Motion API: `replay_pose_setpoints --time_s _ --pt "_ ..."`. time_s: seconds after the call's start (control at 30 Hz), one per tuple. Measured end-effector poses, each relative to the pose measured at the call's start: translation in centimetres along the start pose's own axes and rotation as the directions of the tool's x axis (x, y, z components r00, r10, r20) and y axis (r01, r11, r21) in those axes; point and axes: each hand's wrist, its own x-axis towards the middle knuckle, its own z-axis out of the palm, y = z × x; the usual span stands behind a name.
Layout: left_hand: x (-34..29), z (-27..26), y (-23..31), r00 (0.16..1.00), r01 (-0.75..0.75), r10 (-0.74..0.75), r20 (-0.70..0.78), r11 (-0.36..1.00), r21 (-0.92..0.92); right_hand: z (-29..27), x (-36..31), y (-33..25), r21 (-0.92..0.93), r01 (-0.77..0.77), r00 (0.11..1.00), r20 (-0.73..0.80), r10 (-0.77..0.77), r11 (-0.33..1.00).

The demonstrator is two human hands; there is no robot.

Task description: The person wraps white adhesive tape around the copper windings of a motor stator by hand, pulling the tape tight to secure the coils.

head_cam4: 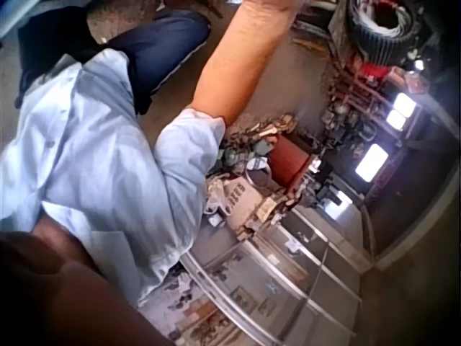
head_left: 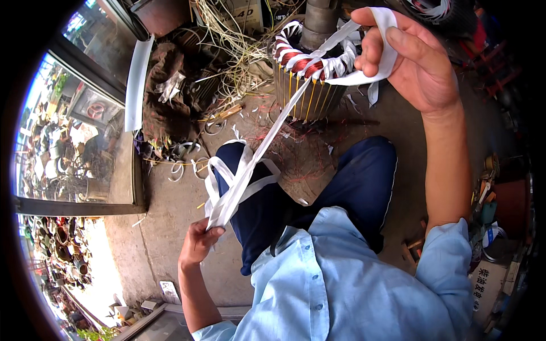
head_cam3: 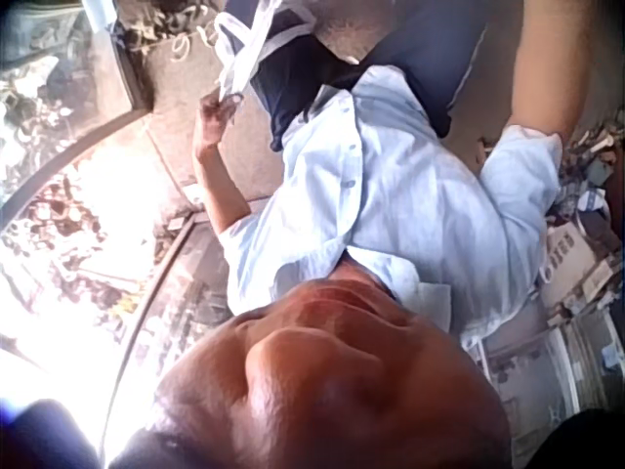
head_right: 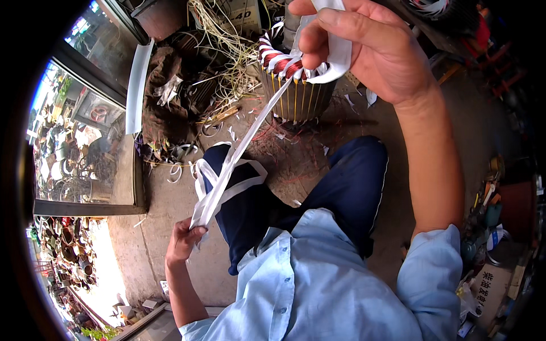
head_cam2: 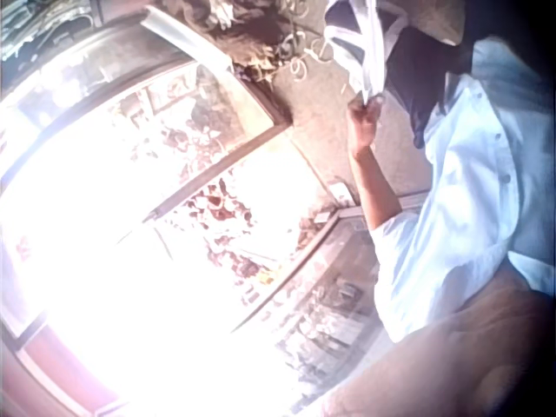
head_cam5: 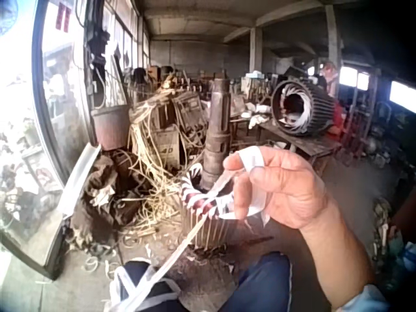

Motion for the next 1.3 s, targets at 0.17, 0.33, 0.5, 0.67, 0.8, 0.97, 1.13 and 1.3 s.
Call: replay_pose_setpoints --time_s 0.17,0.33,0.5,0.67,0.8,0.97,1.13,1.3 --pt "-8.2 -5.8 -7.3 0.86 0.362 -0.338 -0.382 0.932 -0.01 -3.7 3.0 5.6 0.06 -0.108 0.99 -0.089 0.113 0.992" --pt "-14.2 -11.8 -16.5 0.695 0.583 -0.37 -0.616 0.792 0.182 -5.3 4.7 9.9 0.121 -0.184 0.968 -0.152 0.201 0.975" --pt "-13.4 -11.8 -17.6 0.626 0.657 -0.392 -0.674 0.73 0.186 -6.1 4.6 11.5 0.087 -0.245 0.952 -0.168 0.256 0.966" --pt "-5.1 -8.0 -8.4 0.779 0.146 -0.289 -0.557 0.947 -0.287 -6.4 5.3 11.9 0.055 -0.286 0.949 -0.125 0.291 0.957" --pt "3.8 -1.3 1.9 0.845 -0.135 -0.136 -0.517 0.882 -0.452 -5.5 6.0 11.3 0.017 -0.388 0.921 0.047 0.387 0.921" --pt "14.6 5.6 3.7 0.9 -0.2 0.224 -0.374 0.974 0.103 -5.6 6.9 12.1 0.061 -0.374 0.927 0.027 0.374 0.925" --pt "18.2 11.0 3.1 0.956 -0.163 0.291 -0.039 0.636 0.754 -8.3 8.0 12.8 0.101 -0.265 0.947 -0.158 0.279 0.959" --pt "14.8 10.7 3.2 0.992 -0.127 0.105 0.072 0.826 0.549 -9.5 8.3 13.6 0.1 -0.341 0.913 -0.203 0.354 0.935"
